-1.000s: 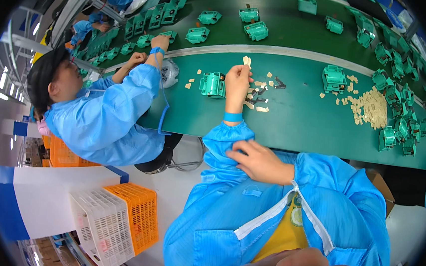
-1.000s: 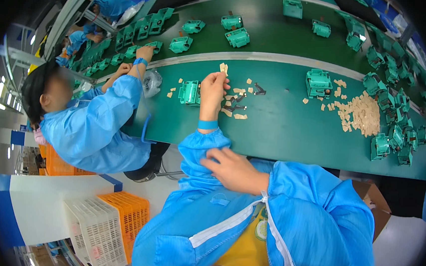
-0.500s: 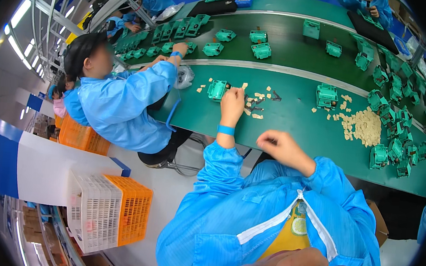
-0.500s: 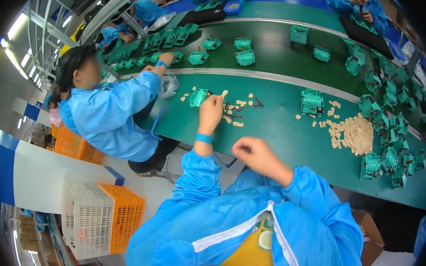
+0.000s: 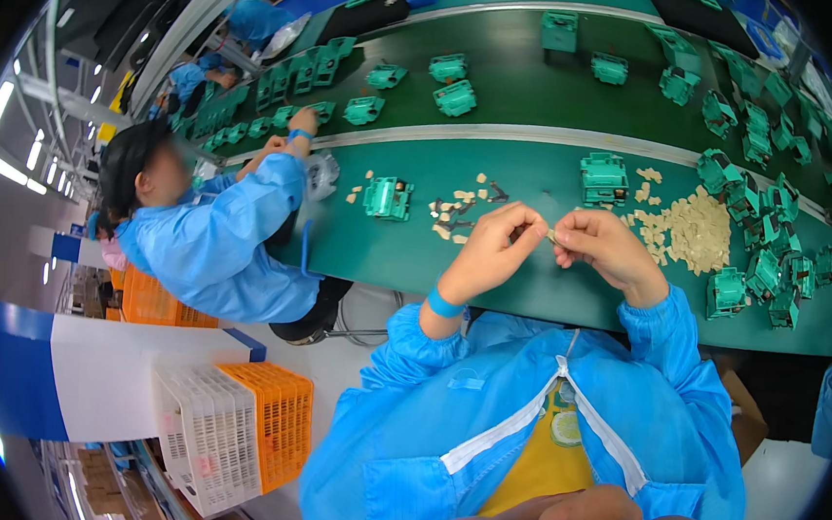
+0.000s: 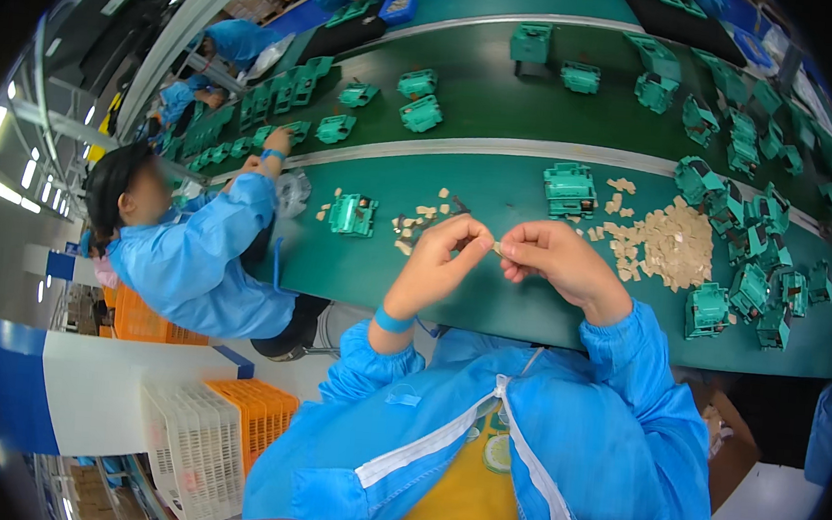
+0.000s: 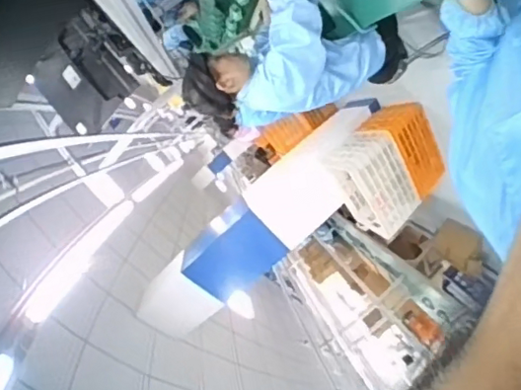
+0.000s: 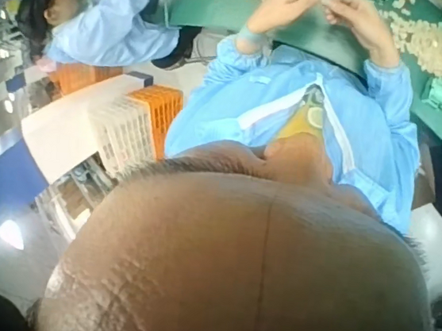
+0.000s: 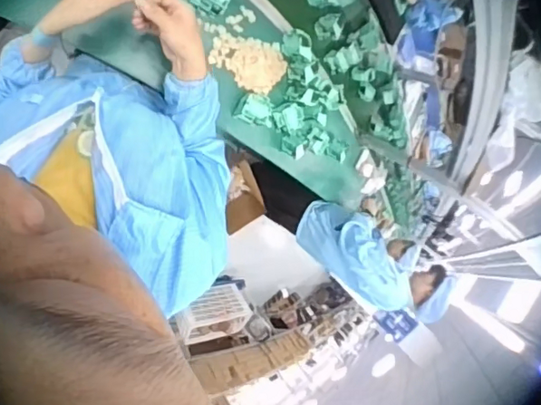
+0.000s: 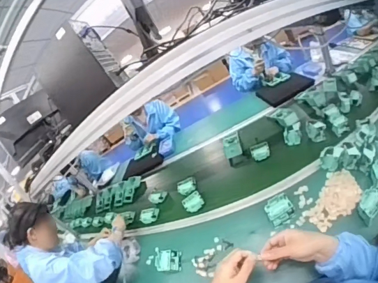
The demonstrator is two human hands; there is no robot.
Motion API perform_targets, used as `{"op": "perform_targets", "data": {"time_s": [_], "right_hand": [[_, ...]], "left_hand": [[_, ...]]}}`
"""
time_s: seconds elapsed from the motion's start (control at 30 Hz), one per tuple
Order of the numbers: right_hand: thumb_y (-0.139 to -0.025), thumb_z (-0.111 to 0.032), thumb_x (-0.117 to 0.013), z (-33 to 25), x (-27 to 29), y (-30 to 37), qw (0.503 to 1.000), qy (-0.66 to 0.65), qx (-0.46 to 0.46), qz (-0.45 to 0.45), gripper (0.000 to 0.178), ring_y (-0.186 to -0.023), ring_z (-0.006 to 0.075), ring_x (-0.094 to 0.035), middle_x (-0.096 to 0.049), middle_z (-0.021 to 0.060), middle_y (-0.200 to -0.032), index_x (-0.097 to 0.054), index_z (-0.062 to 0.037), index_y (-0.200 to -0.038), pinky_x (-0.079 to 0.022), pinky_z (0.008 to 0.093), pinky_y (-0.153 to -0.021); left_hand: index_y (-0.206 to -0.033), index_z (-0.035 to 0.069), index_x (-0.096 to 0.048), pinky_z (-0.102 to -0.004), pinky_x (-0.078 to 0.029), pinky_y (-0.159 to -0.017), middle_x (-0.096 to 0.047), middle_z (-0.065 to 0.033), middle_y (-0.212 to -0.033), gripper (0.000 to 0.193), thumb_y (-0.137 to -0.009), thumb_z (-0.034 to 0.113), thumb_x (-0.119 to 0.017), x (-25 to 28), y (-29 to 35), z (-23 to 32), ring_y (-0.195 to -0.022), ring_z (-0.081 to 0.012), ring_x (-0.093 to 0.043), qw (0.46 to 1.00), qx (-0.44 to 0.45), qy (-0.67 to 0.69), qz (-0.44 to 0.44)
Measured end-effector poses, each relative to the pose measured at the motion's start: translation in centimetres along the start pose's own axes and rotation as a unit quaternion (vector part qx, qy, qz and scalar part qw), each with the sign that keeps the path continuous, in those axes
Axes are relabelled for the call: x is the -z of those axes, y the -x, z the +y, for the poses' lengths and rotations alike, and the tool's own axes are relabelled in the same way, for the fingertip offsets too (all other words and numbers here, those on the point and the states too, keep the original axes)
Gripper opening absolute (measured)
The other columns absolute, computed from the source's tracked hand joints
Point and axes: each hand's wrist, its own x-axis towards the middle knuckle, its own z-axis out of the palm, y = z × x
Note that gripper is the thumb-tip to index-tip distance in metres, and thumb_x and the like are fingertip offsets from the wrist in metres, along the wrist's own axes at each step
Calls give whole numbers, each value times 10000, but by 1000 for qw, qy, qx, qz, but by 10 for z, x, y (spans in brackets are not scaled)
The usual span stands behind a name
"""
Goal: The person assembles internal circuit parts and foam strips into green electronic housings by hand on a production line.
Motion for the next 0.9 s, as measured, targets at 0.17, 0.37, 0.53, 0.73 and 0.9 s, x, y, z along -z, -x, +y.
{"op": "perform_targets", "data": {"time_s": [0.17,0.37,0.53,0.73,0.9], "right_hand": [[-1002,-98,-668,-3,31,35,993,-11,66,96,153,-875,136,-689,-719,71,-969,-684,31,-1084,-568,275,-800],[-1003,-39,-648,3,50,55,966,16,97,239,146,-910,138,-697,-732,78,-1001,-682,52,-1112,-571,274,-832],[-976,-20,-656,7,57,56,922,170,85,339,118,-828,171,-704,-732,112,-952,-701,44,-1065,-565,293,-738],[-915,19,-659,5,62,59,862,354,88,352,108,-722,287,-659,-680,164,-885,-696,10,-1016,-493,368,-628],[-934,17,-643,-8,71,78,872,317,58,369,103,-734,265,-658,-678,144,-886,-687,16,-1027,-503,356,-655]], "left_hand": [[-987,28,-705,-315,-521,-693,-663,-82,-919,99,-904,62,-747,-53,-40,28,-784,-197,-633,984,-101,-81,126],[-1011,27,-717,-366,-564,-693,-711,-90,-965,205,-819,54,-782,-81,-80,16,-844,-272,-685,939,-263,-224,6],[-1003,24,-706,-364,-569,-673,-700,-86,-944,201,-814,44,-774,-98,-98,6,-824,-270,-684,936,-242,-243,-81],[-974,20,-690,-372,-566,-651,-682,-90,-891,193,-794,0,-754,-110,-105,-7,-783,-276,-677,946,-207,-212,-129],[-925,11,-688,-380,-559,-628,-661,-96,-809,147,-793,-25,-742,-122,-111,-14,-706,-286,-657,978,-152,-88,-109]]}}
